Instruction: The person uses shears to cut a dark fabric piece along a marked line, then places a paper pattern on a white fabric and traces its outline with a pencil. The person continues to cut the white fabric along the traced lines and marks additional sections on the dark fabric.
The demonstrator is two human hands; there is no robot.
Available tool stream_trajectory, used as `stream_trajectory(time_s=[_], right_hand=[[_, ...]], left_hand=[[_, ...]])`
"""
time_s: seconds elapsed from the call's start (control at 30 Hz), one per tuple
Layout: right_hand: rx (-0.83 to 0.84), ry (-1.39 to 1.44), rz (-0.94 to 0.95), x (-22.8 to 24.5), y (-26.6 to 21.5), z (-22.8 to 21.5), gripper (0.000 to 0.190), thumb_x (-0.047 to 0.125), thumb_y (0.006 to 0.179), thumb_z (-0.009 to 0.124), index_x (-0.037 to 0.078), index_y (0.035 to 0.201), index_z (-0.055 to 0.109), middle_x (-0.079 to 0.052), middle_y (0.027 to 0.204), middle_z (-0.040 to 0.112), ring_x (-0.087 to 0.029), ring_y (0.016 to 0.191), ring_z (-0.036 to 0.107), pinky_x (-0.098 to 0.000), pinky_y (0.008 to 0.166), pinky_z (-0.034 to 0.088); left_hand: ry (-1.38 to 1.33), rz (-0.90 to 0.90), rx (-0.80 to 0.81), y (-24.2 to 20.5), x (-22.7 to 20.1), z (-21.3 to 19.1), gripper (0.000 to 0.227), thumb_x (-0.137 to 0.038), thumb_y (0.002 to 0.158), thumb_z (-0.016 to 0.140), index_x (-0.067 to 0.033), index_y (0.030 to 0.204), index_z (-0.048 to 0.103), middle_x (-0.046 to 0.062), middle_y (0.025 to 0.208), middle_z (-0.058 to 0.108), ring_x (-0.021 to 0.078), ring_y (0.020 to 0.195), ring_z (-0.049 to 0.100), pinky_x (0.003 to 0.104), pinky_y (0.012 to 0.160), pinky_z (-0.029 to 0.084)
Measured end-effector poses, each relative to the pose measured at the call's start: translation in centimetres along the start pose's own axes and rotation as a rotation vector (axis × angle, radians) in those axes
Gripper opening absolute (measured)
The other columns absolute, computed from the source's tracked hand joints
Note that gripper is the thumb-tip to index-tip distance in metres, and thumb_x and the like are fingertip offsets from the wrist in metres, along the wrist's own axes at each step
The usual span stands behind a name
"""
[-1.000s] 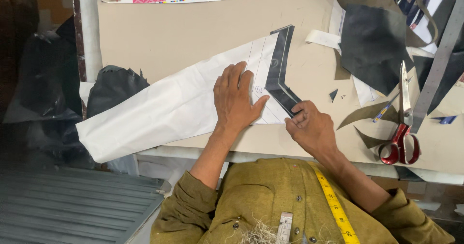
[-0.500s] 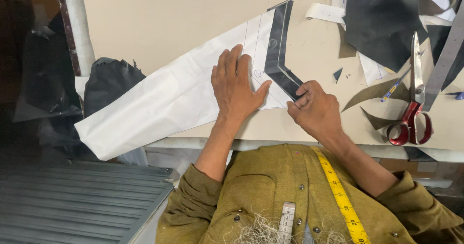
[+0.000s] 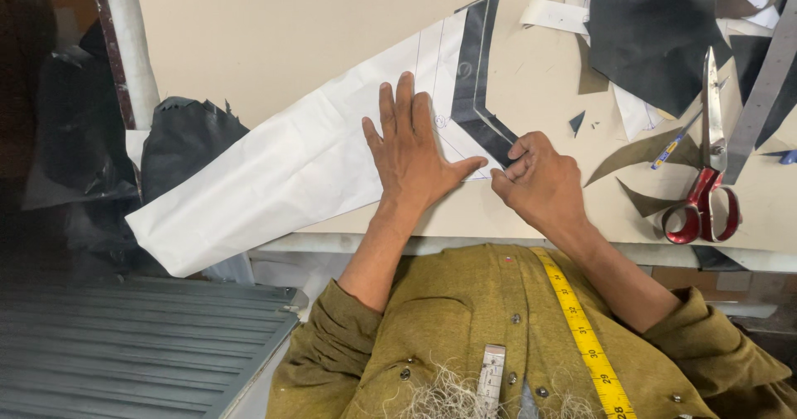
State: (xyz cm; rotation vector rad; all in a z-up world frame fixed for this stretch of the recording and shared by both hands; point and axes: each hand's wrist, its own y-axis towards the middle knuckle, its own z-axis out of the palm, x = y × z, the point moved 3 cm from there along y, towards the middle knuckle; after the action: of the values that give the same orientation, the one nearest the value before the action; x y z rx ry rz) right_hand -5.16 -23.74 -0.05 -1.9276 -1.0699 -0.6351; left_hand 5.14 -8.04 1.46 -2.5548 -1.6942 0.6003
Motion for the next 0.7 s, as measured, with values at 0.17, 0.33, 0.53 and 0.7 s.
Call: stream_trajectory(time_s=[0.17, 0.33, 0.53, 0.7], right_hand=[[0.050, -0.030, 0.075, -0.6, -0.6, -0.5, 0.038, 0.019, 0.082, 0.078, 0.000, 0.106, 0.056, -0.011, 0.070, 0.074, -0.021, 0.058, 0.071, -0.0325, 0.057, 0.054], [-0.052, -0.117, -0.101, -1.7, -2.8, -2.8, 0.024, 0.014, 0.091, 0.071, 0.001, 0.110, 0.066, -0.011, 0.078, 0.073, -0.019, 0.062, 0.070, -0.0324, 0.057, 0.056], [-0.130, -0.241, -0.506, -2.2, -4.2, -1.9, 0.027, 0.003, 0.090, 0.067, 0.006, 0.116, 0.074, -0.011, 0.091, 0.069, -0.023, 0.069, 0.067, -0.0347, 0.060, 0.056], [-0.109, -0.370, -0.563, -2.3, -3.7, -1.0, 0.038, -0.002, 0.084, 0.067, 0.007, 0.120, 0.076, -0.013, 0.097, 0.069, -0.022, 0.065, 0.067, -0.0321, 0.053, 0.057]], left_hand=[[0.018, -0.008, 0.012, 0.0, 0.0, 0.5, 0.121, -0.073, 0.054, 0.089, 0.0009, 0.137, 0.041, 0.023, 0.162, 0.015, 0.0475, 0.151, 0.005, 0.084, 0.108, 0.017], [0.027, -0.011, 0.033, 0.2, -0.1, 1.0, 0.127, -0.075, 0.052, 0.089, 0.0047, 0.136, 0.038, 0.026, 0.161, 0.011, 0.0524, 0.149, 0.002, 0.087, 0.105, 0.017], [0.055, 0.020, 0.042, 0.4, -0.6, 1.3, 0.133, -0.077, 0.052, 0.088, 0.0097, 0.137, 0.035, 0.034, 0.159, 0.007, 0.0582, 0.146, 0.000, 0.090, 0.100, 0.019], [0.086, 0.007, 0.092, 0.5, -0.9, 1.2, 0.140, -0.078, 0.052, 0.087, 0.0143, 0.142, 0.031, 0.037, 0.158, 0.004, 0.0607, 0.144, -0.002, 0.090, 0.100, 0.020]])
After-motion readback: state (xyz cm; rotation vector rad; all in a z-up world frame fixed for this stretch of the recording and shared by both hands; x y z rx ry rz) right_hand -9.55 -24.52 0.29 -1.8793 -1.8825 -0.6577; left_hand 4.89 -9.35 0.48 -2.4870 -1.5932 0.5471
